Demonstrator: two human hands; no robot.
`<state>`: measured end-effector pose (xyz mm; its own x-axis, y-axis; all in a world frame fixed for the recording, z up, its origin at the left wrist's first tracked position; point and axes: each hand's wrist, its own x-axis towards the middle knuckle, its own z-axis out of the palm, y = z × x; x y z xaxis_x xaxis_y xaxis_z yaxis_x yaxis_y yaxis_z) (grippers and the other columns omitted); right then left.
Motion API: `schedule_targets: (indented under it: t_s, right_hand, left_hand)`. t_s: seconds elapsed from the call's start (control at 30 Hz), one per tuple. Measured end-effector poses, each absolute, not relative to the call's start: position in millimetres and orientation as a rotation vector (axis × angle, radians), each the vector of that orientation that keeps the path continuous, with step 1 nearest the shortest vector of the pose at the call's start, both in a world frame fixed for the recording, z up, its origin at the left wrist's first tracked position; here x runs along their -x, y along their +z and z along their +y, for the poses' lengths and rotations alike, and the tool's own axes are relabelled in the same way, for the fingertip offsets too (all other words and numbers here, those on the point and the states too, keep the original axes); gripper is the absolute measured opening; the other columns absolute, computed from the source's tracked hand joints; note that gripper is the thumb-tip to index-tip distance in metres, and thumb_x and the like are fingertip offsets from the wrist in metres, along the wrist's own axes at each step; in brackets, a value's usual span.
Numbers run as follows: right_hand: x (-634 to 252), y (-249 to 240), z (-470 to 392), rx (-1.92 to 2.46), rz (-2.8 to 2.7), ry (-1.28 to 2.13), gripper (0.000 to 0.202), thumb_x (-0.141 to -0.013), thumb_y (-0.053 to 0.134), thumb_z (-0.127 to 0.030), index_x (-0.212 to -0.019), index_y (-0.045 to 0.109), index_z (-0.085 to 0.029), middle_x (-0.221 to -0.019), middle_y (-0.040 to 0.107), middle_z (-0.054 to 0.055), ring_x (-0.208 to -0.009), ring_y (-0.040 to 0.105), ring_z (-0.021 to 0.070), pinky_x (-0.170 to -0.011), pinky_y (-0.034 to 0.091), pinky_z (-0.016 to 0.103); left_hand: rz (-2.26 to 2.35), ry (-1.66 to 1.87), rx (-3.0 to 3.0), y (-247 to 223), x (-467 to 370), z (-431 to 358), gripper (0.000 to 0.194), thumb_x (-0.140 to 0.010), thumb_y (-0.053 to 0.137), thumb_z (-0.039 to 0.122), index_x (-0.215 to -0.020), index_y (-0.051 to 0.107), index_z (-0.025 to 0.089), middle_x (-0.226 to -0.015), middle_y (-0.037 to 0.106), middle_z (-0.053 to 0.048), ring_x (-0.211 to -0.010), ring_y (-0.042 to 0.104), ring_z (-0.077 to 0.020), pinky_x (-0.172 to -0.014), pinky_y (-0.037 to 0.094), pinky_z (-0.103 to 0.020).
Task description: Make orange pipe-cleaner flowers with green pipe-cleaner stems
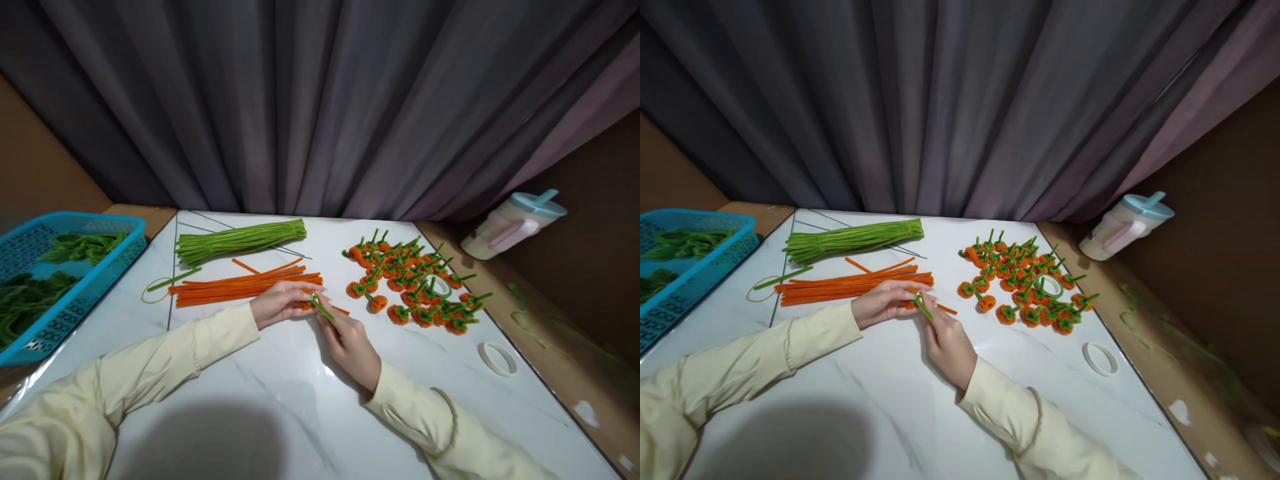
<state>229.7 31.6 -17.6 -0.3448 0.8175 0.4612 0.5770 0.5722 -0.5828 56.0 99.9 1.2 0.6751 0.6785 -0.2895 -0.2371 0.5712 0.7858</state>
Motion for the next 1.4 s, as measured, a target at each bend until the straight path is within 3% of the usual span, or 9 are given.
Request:
schedule_targets:
  t_s: [0.1,0.23,0.43,0.53,0.67,0.9,1.07,1.17,1.4]
  right_hand:
    - [-228,-13,33,1.170,-1.950,0.578,0.042,-0.089,0.038,-0.018,-0.130,0.048,-0.018,-0.069,0.064,0.002,-0.057,0.057,0.0122,-0.057,0.050,0.022]
    - [-226,-9,34,1.230,-1.835,0.835,0.039,-0.090,0.040,-0.024,-0.124,0.054,-0.014,-0.053,0.049,-0.004,-0.046,0.041,0.0086,-0.043,0.039,0.018]
    - [-228,-9,34,1.182,-1.887,0.735,0.039,-0.088,0.039,-0.020,-0.123,0.056,-0.017,-0.058,0.054,-0.002,-0.050,0.046,0.0103,-0.051,0.044,0.020]
    - [-230,-11,34,1.093,-1.961,0.594,0.045,-0.085,0.037,-0.012,-0.128,0.051,-0.021,-0.078,0.065,0.003,-0.069,0.060,0.0141,-0.068,0.051,0.026]
    - [-233,-15,34,1.060,-2.048,0.484,0.051,-0.084,0.036,-0.008,-0.133,0.043,-0.021,-0.096,0.067,0.007,-0.090,0.063,0.0174,-0.079,0.052,0.029]
    - [-230,-8,34,1.204,-1.940,0.734,0.041,-0.088,0.038,-0.019,-0.126,0.052,-0.017,-0.071,0.065,0.002,-0.058,0.059,0.0127,-0.060,0.051,0.024]
    - [-224,0,31,1.347,-1.568,1.272,0.048,-0.088,0.043,-0.034,-0.133,0.043,-0.015,-0.069,0.063,-0.001,-0.027,0.036,0.0038,-0.029,0.032,0.019]
    - [-223,1,29,1.354,-1.449,1.361,0.053,-0.086,0.047,-0.037,-0.134,0.041,-0.016,-0.070,0.063,0.000,-0.025,0.034,0.0031,-0.024,0.025,0.019]
    - [-225,1,30,1.407,-1.509,1.167,0.051,-0.085,0.047,-0.035,-0.131,0.046,-0.013,-0.061,0.060,-0.002,-0.030,0.035,0.0044,-0.029,0.029,0.018]
  left_hand:
    - [0.633,0.618,-0.785,3,-57,99,0.034,-0.072,0.067,0.016,-0.105,0.061,0.011,-0.101,0.068,-0.014,-0.105,0.059,-0.0221,-0.099,0.039,-0.036]
    - [0.622,0.624,-0.788,3,-57,98,0.034,-0.071,0.068,0.016,-0.104,0.060,0.011,-0.099,0.068,-0.013,-0.104,0.060,-0.0217,-0.099,0.039,-0.036]
    - [0.633,0.617,-0.782,3,-57,98,0.035,-0.069,0.069,0.017,-0.103,0.061,0.011,-0.102,0.067,-0.015,-0.105,0.059,-0.0224,-0.099,0.039,-0.036]
    - [0.641,0.586,-0.798,3,-57,98,0.033,-0.070,0.068,0.019,-0.102,0.063,0.010,-0.105,0.066,-0.015,-0.108,0.057,-0.0232,-0.099,0.039,-0.034]
    - [0.660,0.569,-0.810,2,-57,98,0.034,-0.069,0.069,0.020,-0.102,0.065,0.010,-0.105,0.067,-0.014,-0.108,0.058,-0.0227,-0.099,0.040,-0.033]
    - [0.682,0.623,-0.805,1,-59,97,0.037,-0.062,0.077,0.023,-0.096,0.067,0.010,-0.096,0.069,-0.012,-0.093,0.063,-0.0184,-0.088,0.047,-0.027]
    - [0.755,0.676,-0.801,0,-60,98,0.032,-0.064,0.076,0.019,-0.094,0.067,0.011,-0.096,0.067,-0.009,-0.085,0.064,-0.0141,-0.084,0.049,-0.026]
    - [0.752,0.691,-0.811,0,-60,99,0.028,-0.068,0.073,0.018,-0.094,0.067,0.010,-0.097,0.067,-0.009,-0.086,0.063,-0.0142,-0.083,0.049,-0.025]
    - [0.654,0.808,-0.747,0,-56,106,0.020,-0.078,0.058,0.012,-0.096,0.065,0.006,-0.101,0.067,-0.015,-0.094,0.064,-0.0190,-0.087,0.049,-0.026]
